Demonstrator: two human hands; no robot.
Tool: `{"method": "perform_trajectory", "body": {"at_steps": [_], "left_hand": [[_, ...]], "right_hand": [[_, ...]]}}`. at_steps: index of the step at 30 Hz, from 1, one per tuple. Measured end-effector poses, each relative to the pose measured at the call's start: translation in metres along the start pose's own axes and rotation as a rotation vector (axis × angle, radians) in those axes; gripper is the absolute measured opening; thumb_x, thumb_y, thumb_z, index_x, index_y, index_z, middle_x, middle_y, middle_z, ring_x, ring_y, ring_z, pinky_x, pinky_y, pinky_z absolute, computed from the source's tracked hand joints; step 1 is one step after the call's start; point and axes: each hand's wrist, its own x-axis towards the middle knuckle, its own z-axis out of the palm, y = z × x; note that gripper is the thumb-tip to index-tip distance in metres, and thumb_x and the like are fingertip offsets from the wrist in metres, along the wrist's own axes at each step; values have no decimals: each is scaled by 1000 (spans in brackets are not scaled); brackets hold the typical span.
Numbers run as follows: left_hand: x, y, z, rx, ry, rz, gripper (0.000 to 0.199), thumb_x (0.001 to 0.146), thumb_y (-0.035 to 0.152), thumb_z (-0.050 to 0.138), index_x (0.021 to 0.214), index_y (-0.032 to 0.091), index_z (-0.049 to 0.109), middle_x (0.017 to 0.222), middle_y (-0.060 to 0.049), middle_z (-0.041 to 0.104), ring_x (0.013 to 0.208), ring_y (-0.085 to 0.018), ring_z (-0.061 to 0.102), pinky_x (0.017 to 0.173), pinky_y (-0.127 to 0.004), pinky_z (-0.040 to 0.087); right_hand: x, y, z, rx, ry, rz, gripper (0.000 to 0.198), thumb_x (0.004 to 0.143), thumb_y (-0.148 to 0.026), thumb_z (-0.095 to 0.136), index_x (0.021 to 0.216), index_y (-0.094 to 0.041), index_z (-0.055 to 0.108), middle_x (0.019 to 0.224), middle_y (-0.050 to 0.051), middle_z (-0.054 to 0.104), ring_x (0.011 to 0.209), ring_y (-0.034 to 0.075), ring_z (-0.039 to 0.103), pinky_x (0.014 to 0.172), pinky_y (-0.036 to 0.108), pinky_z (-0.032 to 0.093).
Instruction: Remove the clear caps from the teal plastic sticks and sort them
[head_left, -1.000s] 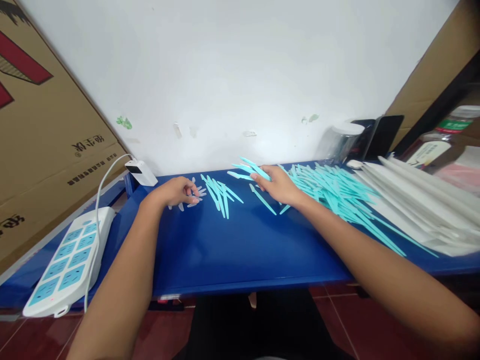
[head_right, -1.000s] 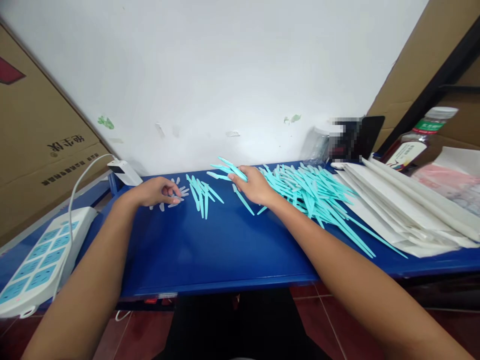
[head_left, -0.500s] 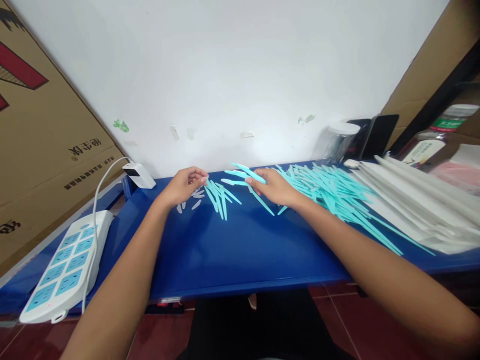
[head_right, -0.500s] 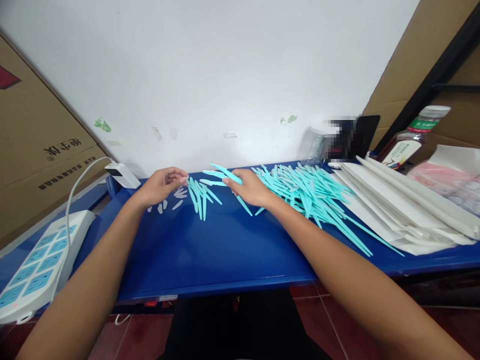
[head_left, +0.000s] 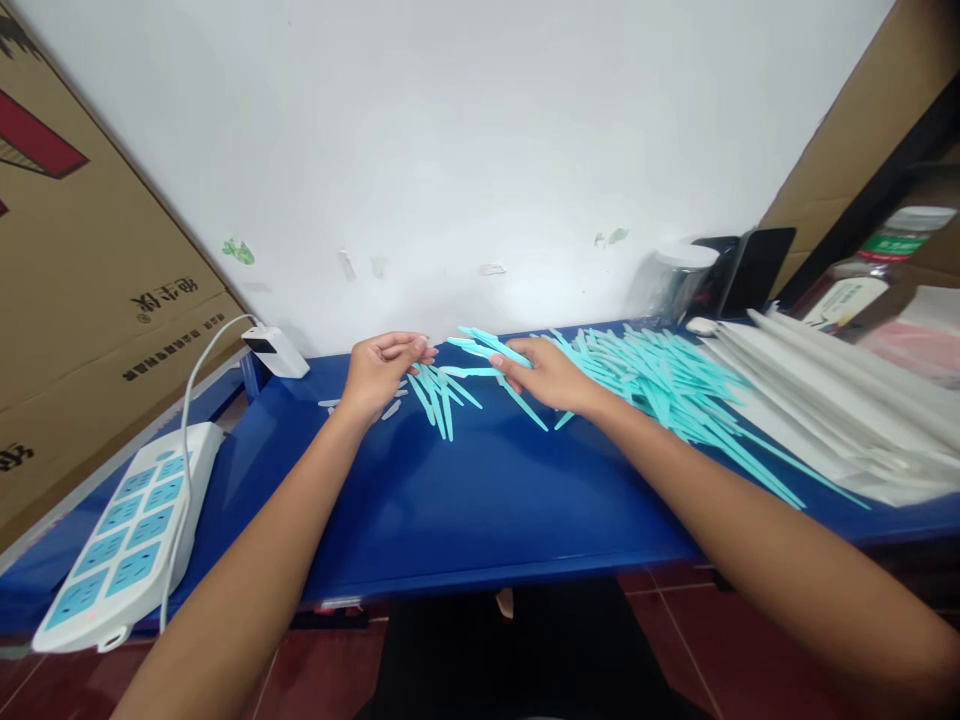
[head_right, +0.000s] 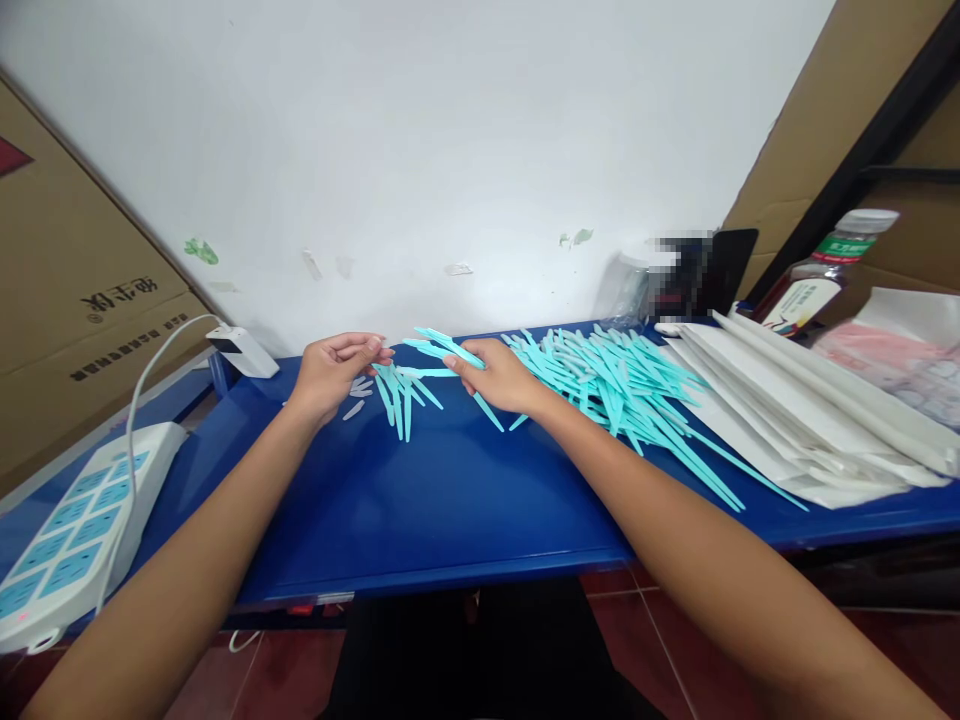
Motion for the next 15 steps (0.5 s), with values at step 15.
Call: {"method": "perform_trajectory", "body": {"at_steps": [15], "left_hand": [[-2,-6,8,42,89,-24,45,74,59,84,85,16,82,64,0,62,59,-12,53,56,-25,40]], "right_hand": [[-2,-3,1,-40,-67,-65,55,101,-60,51,66,-18,58,62,-1,61,57,13,54,64,28,39]]}}
